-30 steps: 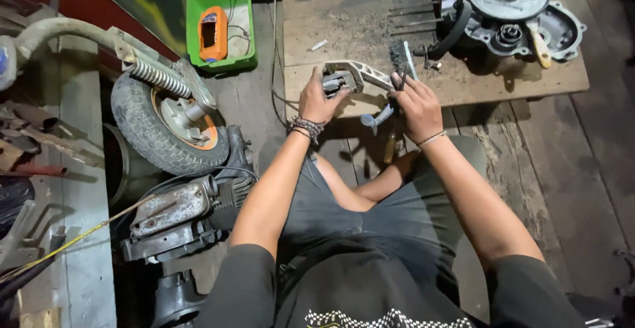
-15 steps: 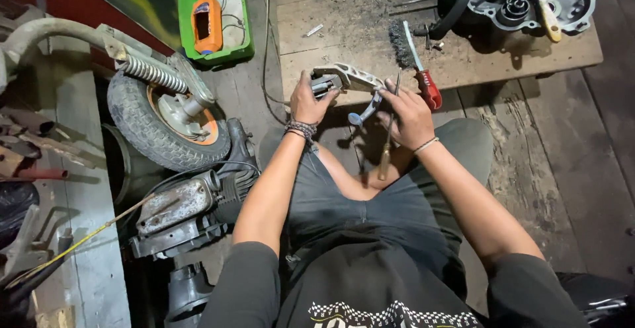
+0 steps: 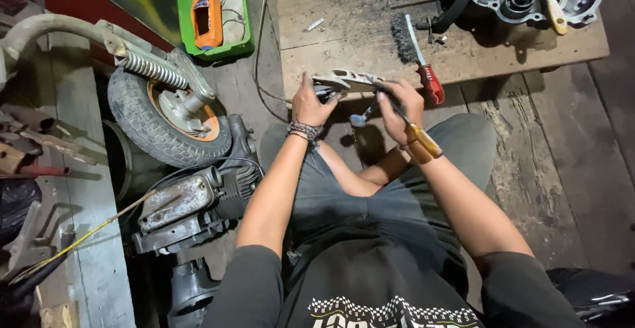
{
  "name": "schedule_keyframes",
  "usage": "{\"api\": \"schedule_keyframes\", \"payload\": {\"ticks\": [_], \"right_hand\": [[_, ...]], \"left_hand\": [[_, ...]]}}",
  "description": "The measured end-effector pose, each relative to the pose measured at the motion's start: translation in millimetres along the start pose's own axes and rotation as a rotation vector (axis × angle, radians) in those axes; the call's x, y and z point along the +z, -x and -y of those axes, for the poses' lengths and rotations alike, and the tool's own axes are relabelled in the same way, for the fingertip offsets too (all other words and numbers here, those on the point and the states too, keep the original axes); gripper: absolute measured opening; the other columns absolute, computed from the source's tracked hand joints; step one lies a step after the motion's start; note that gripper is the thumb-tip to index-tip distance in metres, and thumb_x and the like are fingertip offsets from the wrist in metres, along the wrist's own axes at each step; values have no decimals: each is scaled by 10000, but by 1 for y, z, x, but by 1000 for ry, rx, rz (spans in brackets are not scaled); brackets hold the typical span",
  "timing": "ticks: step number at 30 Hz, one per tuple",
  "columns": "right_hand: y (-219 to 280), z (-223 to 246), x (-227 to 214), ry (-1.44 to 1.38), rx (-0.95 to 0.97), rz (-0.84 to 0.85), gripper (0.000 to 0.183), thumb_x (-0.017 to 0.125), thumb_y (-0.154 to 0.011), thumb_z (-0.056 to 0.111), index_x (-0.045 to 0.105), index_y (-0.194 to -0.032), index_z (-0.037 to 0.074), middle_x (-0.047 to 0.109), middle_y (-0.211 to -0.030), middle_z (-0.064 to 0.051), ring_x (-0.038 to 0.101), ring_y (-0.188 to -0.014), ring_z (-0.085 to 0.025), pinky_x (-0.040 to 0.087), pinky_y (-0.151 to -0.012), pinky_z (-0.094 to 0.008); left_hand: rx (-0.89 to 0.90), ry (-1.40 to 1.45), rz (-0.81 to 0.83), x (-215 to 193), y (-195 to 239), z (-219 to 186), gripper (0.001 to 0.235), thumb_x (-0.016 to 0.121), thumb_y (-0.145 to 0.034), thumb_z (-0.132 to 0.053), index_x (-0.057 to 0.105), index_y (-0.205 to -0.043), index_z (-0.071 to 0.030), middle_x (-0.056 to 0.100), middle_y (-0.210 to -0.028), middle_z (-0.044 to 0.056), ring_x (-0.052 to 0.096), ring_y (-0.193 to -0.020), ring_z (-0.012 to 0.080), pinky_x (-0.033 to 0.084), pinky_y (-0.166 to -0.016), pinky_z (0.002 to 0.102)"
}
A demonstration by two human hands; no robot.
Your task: Cleaning a metal engine component using a manual wire brush to remove dirt and debris.
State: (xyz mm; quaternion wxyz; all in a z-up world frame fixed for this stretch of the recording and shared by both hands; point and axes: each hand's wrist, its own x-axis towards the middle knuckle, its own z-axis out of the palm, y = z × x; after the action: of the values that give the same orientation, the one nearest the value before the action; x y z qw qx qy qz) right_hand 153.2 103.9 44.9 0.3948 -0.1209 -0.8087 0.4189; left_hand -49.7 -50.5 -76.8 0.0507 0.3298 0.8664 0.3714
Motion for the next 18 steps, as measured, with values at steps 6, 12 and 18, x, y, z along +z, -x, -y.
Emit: {"api": "schedule_keyframes", "payload": {"ticks": [6,12,18], "right_hand": [[-2,9,15,17,22,-7,121,728,-916,46,790,-1003,104,736,-894,-113,720,-896,-379,558,-825,-423],[-12,13,20,78,-84,65,139,696,-937,44,796,-1028,78,738,-912,-140,707,-911,-414,567,-830,-470],[-17,-21,29,586,-482,272,179,692,-830,201,673,-985,113,604,-941,-78,630,-902,-285,497,-841,-400]], "left_hand": [[-54,52,-39,-5,1,-10,992,911,-677,-414,493,-1428,81,663,-1268,268,661,-1183,453,554,-1012,546],[-92,70,-53,2,-1,-9,975,902,-661,-388,497,-1429,55,646,-1279,242,651,-1195,443,546,-1030,553],[-37,193,-115,-10,10,-33,847,879,-713,-226,503,-1380,137,602,-1293,351,607,-1210,532,514,-1045,588]]}}
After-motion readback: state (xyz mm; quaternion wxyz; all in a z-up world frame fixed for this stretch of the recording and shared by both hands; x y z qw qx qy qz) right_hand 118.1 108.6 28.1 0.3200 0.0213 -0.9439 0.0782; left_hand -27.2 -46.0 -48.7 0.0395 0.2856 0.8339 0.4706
